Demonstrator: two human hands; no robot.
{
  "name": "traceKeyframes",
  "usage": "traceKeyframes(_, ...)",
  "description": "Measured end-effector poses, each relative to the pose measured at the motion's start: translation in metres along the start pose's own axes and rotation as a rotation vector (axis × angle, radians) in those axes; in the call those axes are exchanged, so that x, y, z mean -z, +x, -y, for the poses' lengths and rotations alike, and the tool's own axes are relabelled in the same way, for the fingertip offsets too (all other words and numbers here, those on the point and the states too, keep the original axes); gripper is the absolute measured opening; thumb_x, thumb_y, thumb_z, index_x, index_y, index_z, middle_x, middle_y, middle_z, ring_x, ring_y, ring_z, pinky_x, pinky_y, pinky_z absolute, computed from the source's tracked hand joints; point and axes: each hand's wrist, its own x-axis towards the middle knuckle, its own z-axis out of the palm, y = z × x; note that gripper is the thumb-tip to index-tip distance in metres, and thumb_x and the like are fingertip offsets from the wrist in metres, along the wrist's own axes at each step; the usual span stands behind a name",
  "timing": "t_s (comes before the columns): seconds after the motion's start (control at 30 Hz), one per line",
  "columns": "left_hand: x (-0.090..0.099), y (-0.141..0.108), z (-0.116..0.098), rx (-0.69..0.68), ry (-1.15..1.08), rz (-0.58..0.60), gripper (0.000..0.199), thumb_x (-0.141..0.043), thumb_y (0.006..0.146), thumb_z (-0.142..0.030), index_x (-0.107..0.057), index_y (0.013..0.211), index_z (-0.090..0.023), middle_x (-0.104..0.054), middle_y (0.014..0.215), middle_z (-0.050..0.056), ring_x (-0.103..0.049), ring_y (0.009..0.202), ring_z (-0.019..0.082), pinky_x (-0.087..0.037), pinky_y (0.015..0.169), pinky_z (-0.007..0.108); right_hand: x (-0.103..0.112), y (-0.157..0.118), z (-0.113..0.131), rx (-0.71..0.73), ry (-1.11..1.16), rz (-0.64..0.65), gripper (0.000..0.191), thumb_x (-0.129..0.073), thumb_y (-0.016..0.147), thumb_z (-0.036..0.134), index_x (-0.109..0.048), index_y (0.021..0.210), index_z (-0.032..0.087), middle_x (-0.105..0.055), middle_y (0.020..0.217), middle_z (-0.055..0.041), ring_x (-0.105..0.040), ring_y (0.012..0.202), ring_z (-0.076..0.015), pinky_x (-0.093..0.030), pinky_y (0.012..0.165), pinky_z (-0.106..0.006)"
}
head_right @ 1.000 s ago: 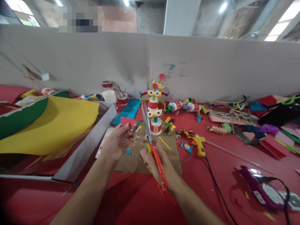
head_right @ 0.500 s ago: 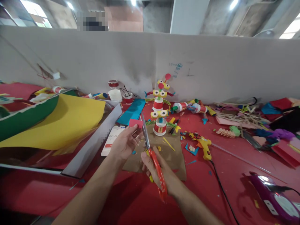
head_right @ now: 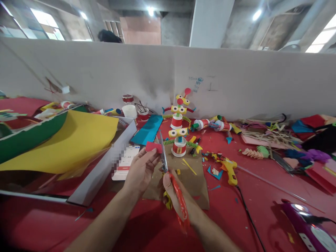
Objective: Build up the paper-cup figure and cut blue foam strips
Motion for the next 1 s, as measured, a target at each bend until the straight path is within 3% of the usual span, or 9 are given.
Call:
traceKeyframes(0.33,0.0,-0.001,0.0,0.014,-0.025,-0.005,0.021,-0.071,0.065,-0.011,-0.062,0.084,-0.015,-0.07,0.086,0.003,-0.066,0.076,0.012,-0.052,0.075,0.024,0.001,0.001,-0.006,-0.052,0.027,-0.015,0.052,-0.04,0.078,0.072,-0.048,0.088,0.022,-0.048,0.064,0.0034,-0.046,0.052,-0.0094,-0.038,0.046,-0.021)
traceKeyframes(0.57,0.001,0.003,-0.002,0.054,-0.039,-0.025,0.018,-0.07,0.064,-0.011,-0.062,0.08,-0.014,-0.069,0.075,0.001,-0.065,0.067,0.01,-0.052,0.068,0.021,0.003,0.004,-0.021,-0.078,0.061,-0.012,0.056,-0.037,0.077,0.075,-0.046,0.088,0.021,-0.044,0.058,0.0048,-0.037,0.043,-0.0064,-0.031,0.039,-0.018)
traceKeyframes(0.73,0.004,0.006,-0.002,0.082,-0.056,-0.038,0.018,-0.069,0.064,-0.009,-0.062,0.079,-0.015,-0.07,0.074,0.001,-0.065,0.066,0.01,-0.052,0.067,0.021,0.001,0.001,-0.013,-0.075,0.08,-0.066,0.049,-0.044,0.078,0.07,-0.045,0.085,0.022,-0.047,0.067,0.0037,-0.038,0.045,-0.0059,-0.031,0.039,-0.018)
traceKeyframes(1.0,0.01,0.013,-0.001,0.077,-0.065,-0.034,0.018,-0.07,0.061,-0.009,-0.06,0.074,-0.014,-0.069,0.071,0.0,-0.065,0.066,0.011,-0.052,0.069,0.024,0.001,0.0,-0.008,-0.061,0.06,-0.026,0.045,-0.044,0.081,0.067,-0.044,0.083,0.022,-0.045,0.07,0.0048,-0.034,0.044,-0.0039,-0.027,0.037,-0.016)
